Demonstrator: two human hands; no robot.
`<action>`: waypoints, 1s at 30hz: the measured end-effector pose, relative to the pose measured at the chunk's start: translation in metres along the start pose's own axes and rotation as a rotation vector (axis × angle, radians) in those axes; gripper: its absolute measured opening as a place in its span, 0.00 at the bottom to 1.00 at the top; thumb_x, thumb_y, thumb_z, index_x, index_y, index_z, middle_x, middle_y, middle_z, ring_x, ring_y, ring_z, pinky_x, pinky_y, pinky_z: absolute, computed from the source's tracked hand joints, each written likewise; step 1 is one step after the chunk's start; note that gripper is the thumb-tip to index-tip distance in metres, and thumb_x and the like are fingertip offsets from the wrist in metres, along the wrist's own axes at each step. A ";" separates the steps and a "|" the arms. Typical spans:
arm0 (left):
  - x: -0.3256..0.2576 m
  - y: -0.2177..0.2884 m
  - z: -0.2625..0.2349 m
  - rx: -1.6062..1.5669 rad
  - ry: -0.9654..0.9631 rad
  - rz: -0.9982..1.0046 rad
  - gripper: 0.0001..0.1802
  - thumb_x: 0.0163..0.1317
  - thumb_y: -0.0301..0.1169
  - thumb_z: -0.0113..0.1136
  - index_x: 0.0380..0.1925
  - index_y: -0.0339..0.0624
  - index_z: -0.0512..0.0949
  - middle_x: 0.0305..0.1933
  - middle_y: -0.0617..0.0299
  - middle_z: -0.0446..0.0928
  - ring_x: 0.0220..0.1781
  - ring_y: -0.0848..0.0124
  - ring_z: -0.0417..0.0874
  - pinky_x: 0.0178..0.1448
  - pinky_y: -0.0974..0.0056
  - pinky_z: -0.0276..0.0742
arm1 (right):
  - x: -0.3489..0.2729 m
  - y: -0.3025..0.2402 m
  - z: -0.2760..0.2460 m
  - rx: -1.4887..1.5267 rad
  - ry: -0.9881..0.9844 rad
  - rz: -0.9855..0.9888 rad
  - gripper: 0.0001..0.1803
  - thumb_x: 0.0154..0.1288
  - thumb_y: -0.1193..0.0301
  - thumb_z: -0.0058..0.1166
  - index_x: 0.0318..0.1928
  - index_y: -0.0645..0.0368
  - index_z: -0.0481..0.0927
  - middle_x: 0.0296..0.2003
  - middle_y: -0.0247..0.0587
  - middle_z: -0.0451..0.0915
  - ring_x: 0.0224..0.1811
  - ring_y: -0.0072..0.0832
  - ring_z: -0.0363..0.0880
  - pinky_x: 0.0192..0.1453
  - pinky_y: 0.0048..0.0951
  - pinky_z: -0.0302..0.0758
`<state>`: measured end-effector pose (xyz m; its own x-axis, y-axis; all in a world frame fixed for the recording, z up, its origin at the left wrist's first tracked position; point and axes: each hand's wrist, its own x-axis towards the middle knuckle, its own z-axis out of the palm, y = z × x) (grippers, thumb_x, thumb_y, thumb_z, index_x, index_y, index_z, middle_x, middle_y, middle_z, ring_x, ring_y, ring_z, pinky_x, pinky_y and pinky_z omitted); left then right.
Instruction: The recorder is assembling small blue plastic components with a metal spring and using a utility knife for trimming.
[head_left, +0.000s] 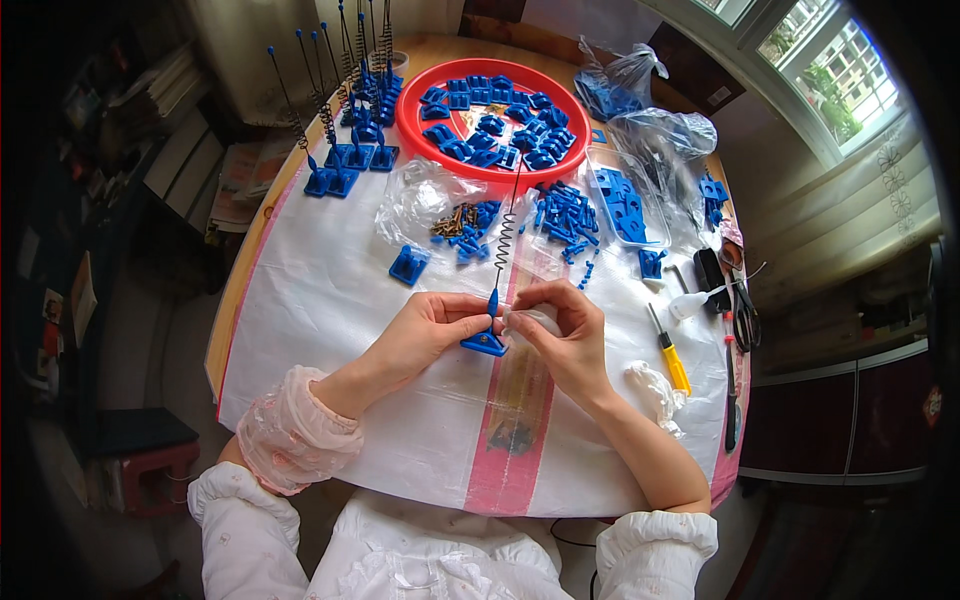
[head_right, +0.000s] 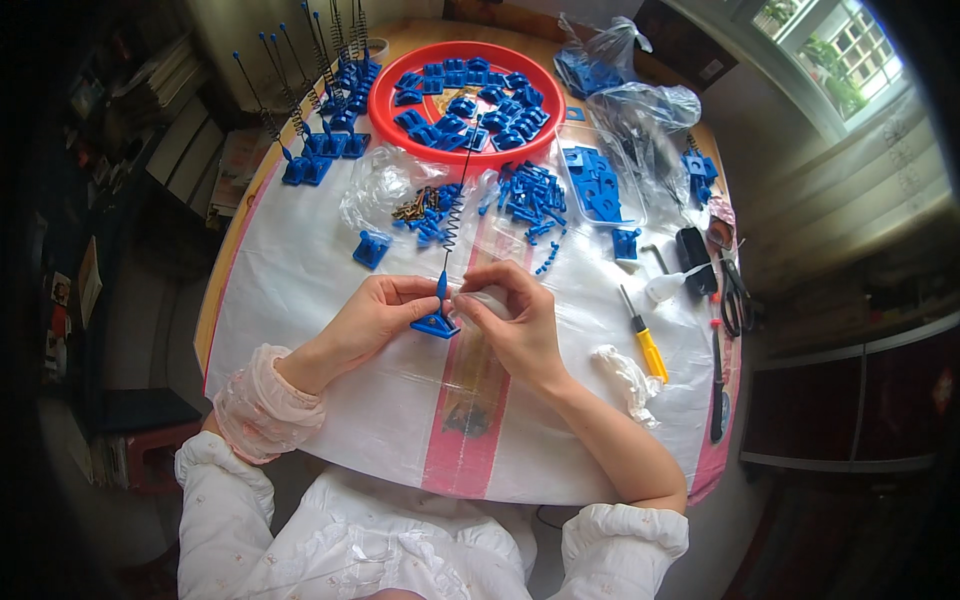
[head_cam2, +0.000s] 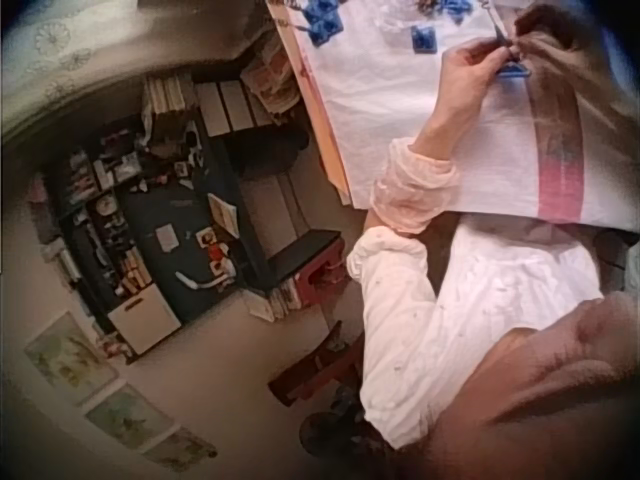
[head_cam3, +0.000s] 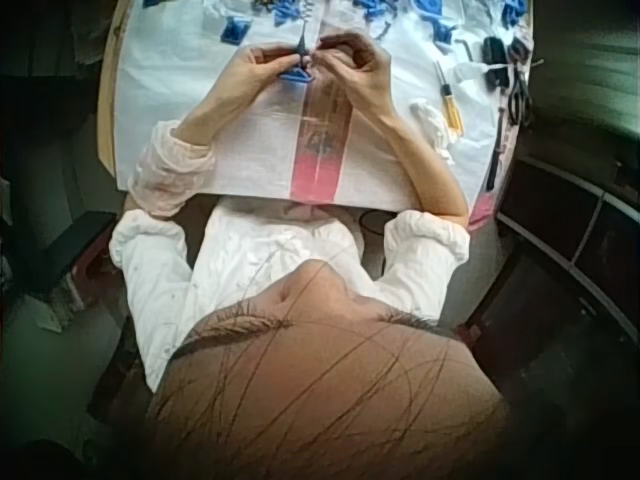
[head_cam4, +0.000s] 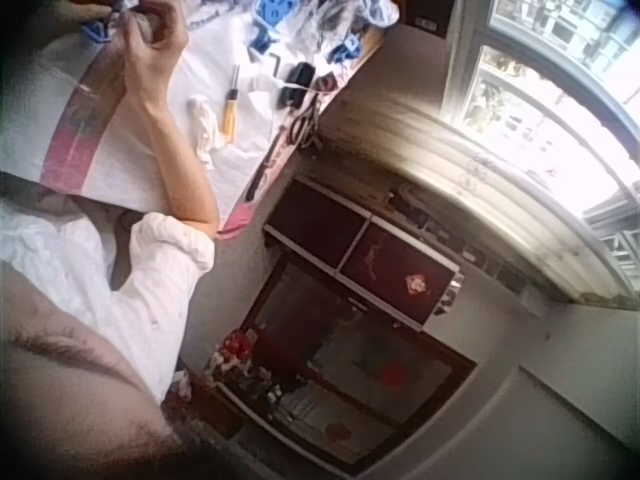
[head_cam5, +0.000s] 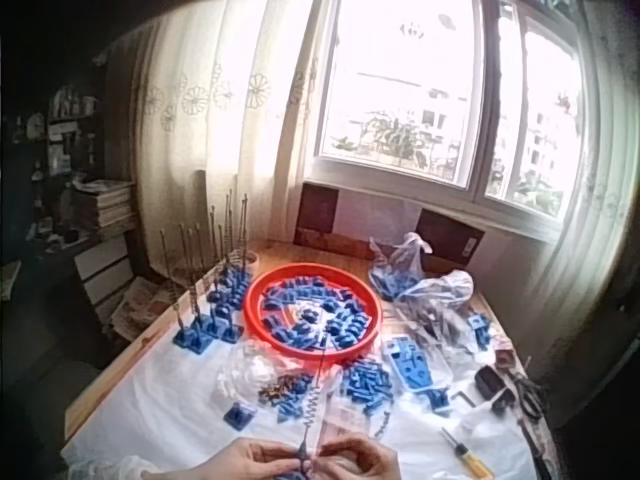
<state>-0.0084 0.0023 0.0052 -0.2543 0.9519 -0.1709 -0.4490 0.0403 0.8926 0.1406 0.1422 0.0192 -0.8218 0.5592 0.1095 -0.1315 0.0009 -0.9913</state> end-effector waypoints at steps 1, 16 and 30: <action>0.000 0.000 0.000 0.023 -0.006 0.003 0.15 0.69 0.22 0.57 0.54 0.29 0.79 0.49 0.56 0.84 0.49 0.74 0.84 0.57 0.70 0.79 | 0.000 0.000 0.000 0.007 -0.002 -0.016 0.06 0.59 0.82 0.65 0.38 0.67 0.84 0.38 0.38 0.81 0.44 0.25 0.80 0.47 0.24 0.76; -0.003 -0.004 0.006 0.146 0.014 0.064 0.15 0.68 0.22 0.59 0.54 0.30 0.80 0.49 0.56 0.84 0.51 0.73 0.84 0.58 0.69 0.79 | -0.001 0.006 0.001 -0.355 -0.020 -0.189 0.04 0.58 0.82 0.63 0.35 0.66 0.83 0.36 0.39 0.79 0.40 0.26 0.80 0.44 0.25 0.76; -0.001 -0.002 0.002 0.106 -0.006 0.038 0.15 0.70 0.21 0.55 0.54 0.29 0.79 0.45 0.55 0.85 0.47 0.72 0.86 0.56 0.68 0.82 | -0.001 0.007 0.002 -0.225 0.076 -0.039 0.04 0.59 0.81 0.63 0.35 0.65 0.82 0.34 0.38 0.81 0.38 0.25 0.80 0.44 0.24 0.75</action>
<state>-0.0053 0.0019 0.0046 -0.2644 0.9550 -0.1343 -0.3463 0.0360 0.9374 0.1395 0.1397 0.0120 -0.7735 0.6158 0.1503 -0.0279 0.2037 -0.9786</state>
